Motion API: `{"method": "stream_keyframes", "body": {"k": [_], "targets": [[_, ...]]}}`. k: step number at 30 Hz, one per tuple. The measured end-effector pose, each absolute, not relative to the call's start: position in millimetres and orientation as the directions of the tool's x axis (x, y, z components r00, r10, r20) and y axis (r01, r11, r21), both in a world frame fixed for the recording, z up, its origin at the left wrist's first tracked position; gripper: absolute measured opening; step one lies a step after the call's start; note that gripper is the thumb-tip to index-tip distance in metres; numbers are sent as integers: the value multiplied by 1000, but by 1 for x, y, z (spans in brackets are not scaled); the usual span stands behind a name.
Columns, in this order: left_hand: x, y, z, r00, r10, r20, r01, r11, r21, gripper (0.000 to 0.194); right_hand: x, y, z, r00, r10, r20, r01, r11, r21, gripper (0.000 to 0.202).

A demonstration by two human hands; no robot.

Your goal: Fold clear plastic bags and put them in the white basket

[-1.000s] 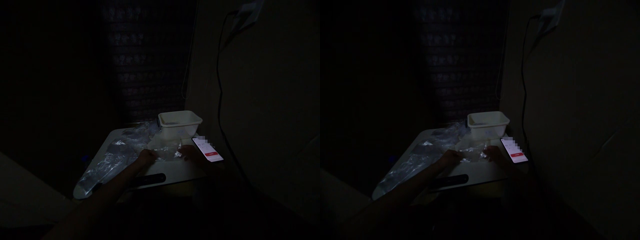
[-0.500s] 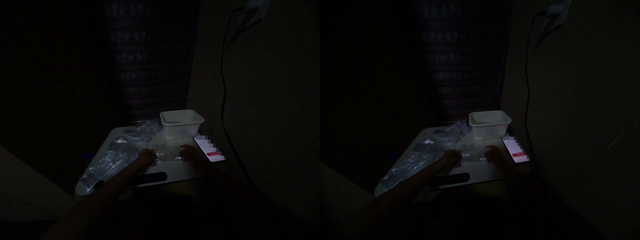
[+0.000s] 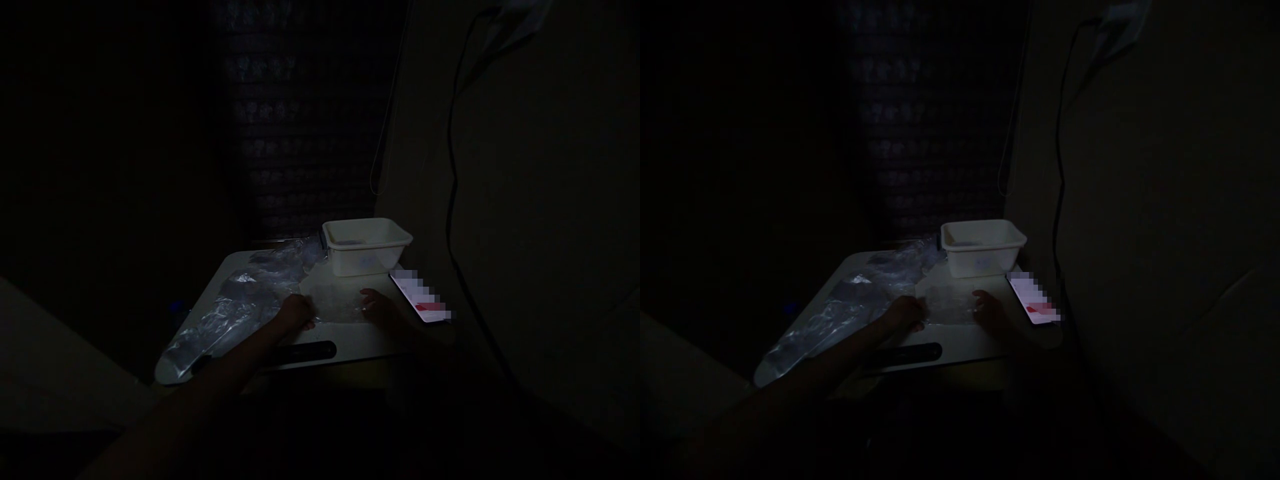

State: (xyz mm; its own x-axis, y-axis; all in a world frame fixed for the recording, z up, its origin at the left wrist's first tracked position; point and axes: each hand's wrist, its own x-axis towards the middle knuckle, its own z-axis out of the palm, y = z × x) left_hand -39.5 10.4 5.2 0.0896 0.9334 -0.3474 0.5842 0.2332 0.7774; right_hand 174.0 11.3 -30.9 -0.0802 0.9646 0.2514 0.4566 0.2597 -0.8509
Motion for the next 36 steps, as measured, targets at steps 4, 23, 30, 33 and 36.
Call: {"method": "stream_keyframes", "body": {"k": [4, 23, 30, 33, 36], "targets": [[-42, 11, 4, 133, 944, -301, 728, 113, 676, 13, 168, 0, -24, -163, 924, 346, 773, 338, -537, 44], [-4, 0, -17, 532, 839, 112, 846, -532, -33, 47, 137, 0, -25, -499, 784, 370, 841, 540, -10, 43], [-10, -1, -19, 444, 892, 78, 895, -439, -80, 61, 151, -3, -34, -418, 831, 366, 903, 423, 72, 44], [-14, 0, -17, 436, 898, 66, 899, -430, -81, 63, 164, -2, -38, -394, 830, 396, 913, 403, 64, 40], [-19, 3, -12, 427, 901, 83, 904, -423, -63, 57, 176, 1, -36, -412, 826, 385, 903, 428, 49, 30]]}}
